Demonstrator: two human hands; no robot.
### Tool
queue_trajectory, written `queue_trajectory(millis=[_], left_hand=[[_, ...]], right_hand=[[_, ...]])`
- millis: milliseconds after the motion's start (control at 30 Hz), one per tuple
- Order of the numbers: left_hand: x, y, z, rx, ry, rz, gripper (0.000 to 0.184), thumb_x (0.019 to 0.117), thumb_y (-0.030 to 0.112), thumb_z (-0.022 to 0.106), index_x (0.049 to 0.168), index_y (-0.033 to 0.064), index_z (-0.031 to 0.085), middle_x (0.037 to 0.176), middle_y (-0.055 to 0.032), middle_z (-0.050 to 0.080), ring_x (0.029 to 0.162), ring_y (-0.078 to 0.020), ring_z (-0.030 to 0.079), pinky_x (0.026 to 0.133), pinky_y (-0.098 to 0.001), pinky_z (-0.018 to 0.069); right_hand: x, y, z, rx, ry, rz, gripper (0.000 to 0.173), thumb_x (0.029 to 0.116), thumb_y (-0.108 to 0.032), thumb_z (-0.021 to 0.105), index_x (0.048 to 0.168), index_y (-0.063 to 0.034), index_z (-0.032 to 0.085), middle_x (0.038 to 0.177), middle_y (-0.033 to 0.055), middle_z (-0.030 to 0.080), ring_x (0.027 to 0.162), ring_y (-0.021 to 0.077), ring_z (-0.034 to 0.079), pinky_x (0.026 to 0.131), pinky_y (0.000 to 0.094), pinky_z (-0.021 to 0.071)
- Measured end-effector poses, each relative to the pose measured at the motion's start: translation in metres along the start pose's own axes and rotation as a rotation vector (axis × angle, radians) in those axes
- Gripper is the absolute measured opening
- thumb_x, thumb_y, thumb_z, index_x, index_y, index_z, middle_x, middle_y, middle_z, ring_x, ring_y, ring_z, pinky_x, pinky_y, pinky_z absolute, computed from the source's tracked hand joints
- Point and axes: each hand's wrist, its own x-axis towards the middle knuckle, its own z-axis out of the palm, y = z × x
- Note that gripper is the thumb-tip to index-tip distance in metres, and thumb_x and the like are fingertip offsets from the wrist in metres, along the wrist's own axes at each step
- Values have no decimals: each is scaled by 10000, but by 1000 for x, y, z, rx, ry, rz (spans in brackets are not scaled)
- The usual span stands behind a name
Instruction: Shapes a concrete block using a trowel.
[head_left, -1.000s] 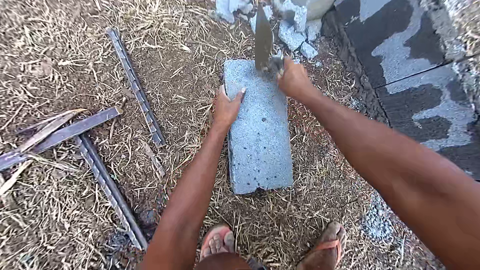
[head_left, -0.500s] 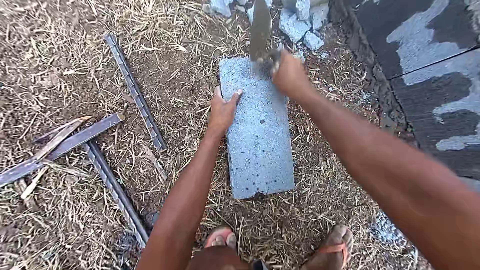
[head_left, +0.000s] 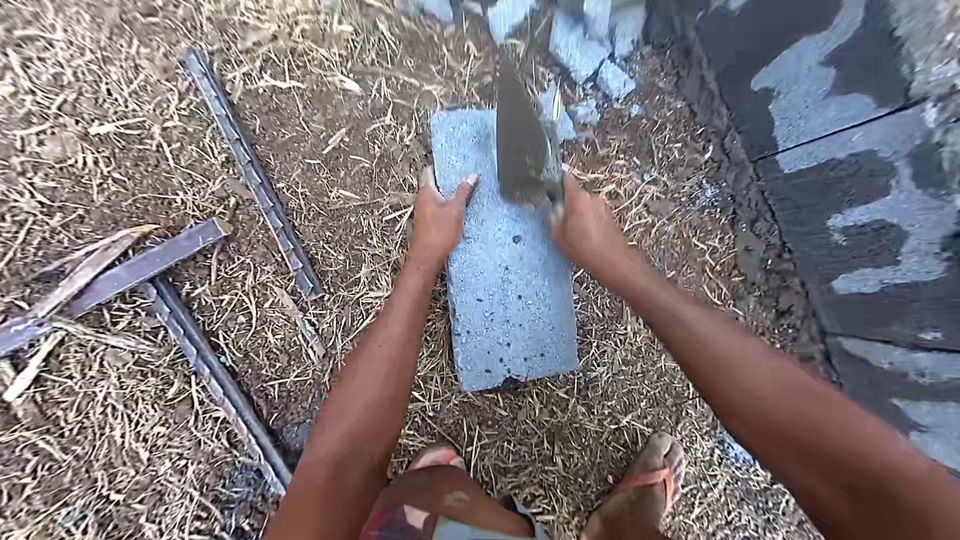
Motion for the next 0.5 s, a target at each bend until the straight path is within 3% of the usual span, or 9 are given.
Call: queue_trajectory(millis=[100, 200, 267, 433, 500], left_hand=[[-1, -1, 1, -13, -11, -22, 679, 991, 421, 665, 1509, 68, 407, 1322, -147, 640, 1164, -211, 669, 1014, -454, 559], [3, -6, 0, -14, -21, -17, 687, 991, 428, 662, 1519, 76, 398, 1333, -143, 634, 1175, -206, 663, 1019, -450, 556], [1, -10, -1, 1, -27, -20, 720, 984, 451, 664, 1536, 82, 383, 1357, -142, 623, 1201, -209, 652, 1040, -455, 544], [-3, -6, -1, 1, -16, 19, 728, 988, 435, 657, 1532, 32, 389, 1363, -174, 619, 1235, -244, 632, 1071, -475, 517], [-3, -4, -1, 14, -15, 11, 720, 988, 439, 657, 1525, 34, 399, 1348, -178, 628, 1229, -256, 636, 1066, -491, 514]], right_hand=[[15, 2, -3, -7, -31, 43, 429, 999, -223, 606, 1391, -63, 535, 983, 260, 703, 926, 478, 699, 776, 678, 537], [78, -22, -16, 24, 41, 6, 431, 996, -192, 588, 1381, -6, 535, 1133, 298, 676, 1069, 492, 666, 883, 693, 511], [93, -33, -17, 19, 72, 13, 454, 984, -173, 581, 1401, -3, 518, 1187, 290, 666, 1123, 477, 655, 922, 677, 510], [26, -21, -4, -22, 27, 37, 425, 995, -186, 607, 1377, -32, 499, 970, 266, 693, 910, 471, 702, 771, 664, 550], [31, -14, -12, -63, -25, 46, 439, 995, -204, 610, 1388, -31, 516, 999, 275, 693, 942, 481, 695, 789, 676, 540]])
